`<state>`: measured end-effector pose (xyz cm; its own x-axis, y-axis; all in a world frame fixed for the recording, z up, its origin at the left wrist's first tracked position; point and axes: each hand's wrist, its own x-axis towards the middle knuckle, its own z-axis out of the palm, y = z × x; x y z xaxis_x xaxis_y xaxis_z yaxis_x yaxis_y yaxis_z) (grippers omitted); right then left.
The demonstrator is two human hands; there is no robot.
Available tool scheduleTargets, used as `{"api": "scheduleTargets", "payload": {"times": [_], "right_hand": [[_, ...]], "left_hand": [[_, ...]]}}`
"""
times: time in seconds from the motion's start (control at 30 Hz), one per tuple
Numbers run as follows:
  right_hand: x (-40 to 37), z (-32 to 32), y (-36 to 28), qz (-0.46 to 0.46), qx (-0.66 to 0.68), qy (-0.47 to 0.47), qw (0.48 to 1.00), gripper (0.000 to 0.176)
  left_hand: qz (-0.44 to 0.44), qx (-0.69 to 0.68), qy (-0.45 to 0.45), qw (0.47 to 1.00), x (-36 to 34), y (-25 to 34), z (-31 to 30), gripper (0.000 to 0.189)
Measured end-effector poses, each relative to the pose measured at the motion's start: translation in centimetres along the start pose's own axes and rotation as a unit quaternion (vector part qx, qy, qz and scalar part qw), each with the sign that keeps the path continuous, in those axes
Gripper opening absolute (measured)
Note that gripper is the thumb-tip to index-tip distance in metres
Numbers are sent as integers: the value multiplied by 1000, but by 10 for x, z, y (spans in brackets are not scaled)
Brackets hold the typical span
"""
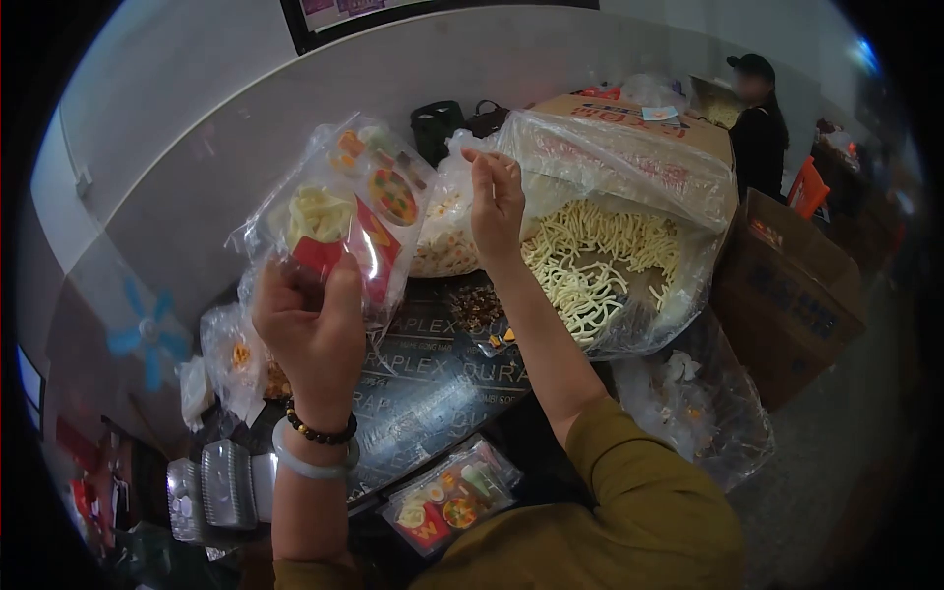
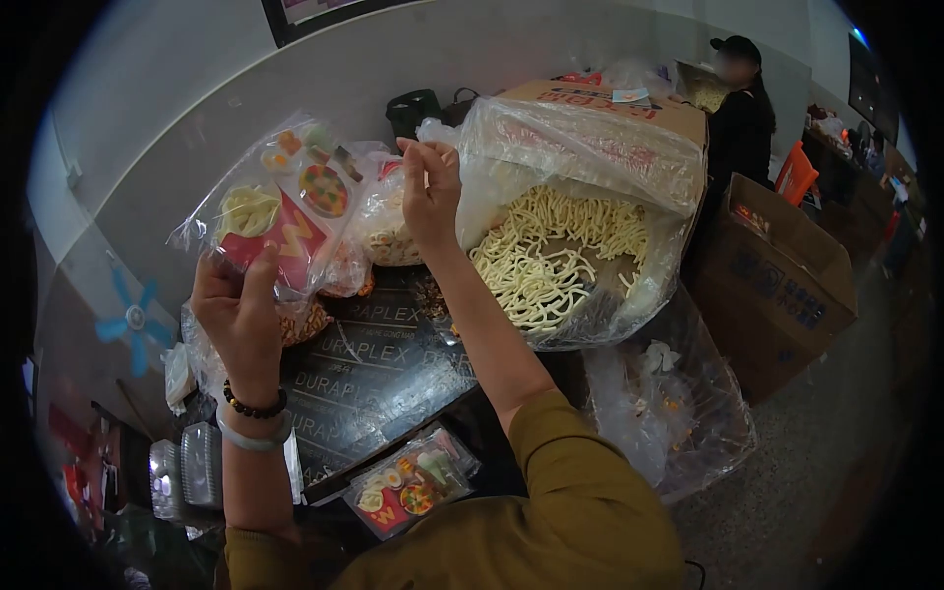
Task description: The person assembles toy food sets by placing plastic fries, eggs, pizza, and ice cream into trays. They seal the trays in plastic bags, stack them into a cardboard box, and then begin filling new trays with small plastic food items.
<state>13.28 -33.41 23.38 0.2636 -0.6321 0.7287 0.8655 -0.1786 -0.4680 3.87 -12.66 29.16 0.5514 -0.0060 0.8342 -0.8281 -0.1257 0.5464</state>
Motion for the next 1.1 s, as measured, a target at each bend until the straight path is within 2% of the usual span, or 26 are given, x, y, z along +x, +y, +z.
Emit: {"api": "scheduleTargets", "payload": {"times": [0.03, 0.13, 0.17, 0.4, 0.6, 0.73, 0.77, 1.0, 1.1], "right_hand": [[-1, -1, -4, -92, -68, -1, 993, 22], [-1, 1, -18, -202, -252, -23, 946, 20], [0, 3, -18, -214, -265, -35, 939, 21], [3, 11, -18, -223, -290, -43, 929, 26], [6, 15, -10, -214, -282, -48, 934, 28], [7, 11, -12, -206, -299, -49, 930, 28], [7, 11, -11, -205, -299, -50, 931, 28], [9, 9, -8, -192, -263, -43, 945, 28], [9, 7, -3, -189, -268, -74, 942, 29]], "left_hand": [[12, 3, 5, 1000, 0, -2, 2, 11], [35, -2, 14, 999, -1, -3, 10, 14], [35, -12, 15, 999, -1, -4, 13, 14], [39, -26, 11, 999, -3, -4, 21, 13], [10, -42, -2, 999, -7, 0, 24, 15], [45, 18, -5, 999, -5, -4, 23, 16], [22, -11, 2, 1000, -5, 0, 27, 18], [54, -4, 9, 998, -7, -10, 29, 19], [55, 2, 14, 998, -7, -16, 30, 20]]}}
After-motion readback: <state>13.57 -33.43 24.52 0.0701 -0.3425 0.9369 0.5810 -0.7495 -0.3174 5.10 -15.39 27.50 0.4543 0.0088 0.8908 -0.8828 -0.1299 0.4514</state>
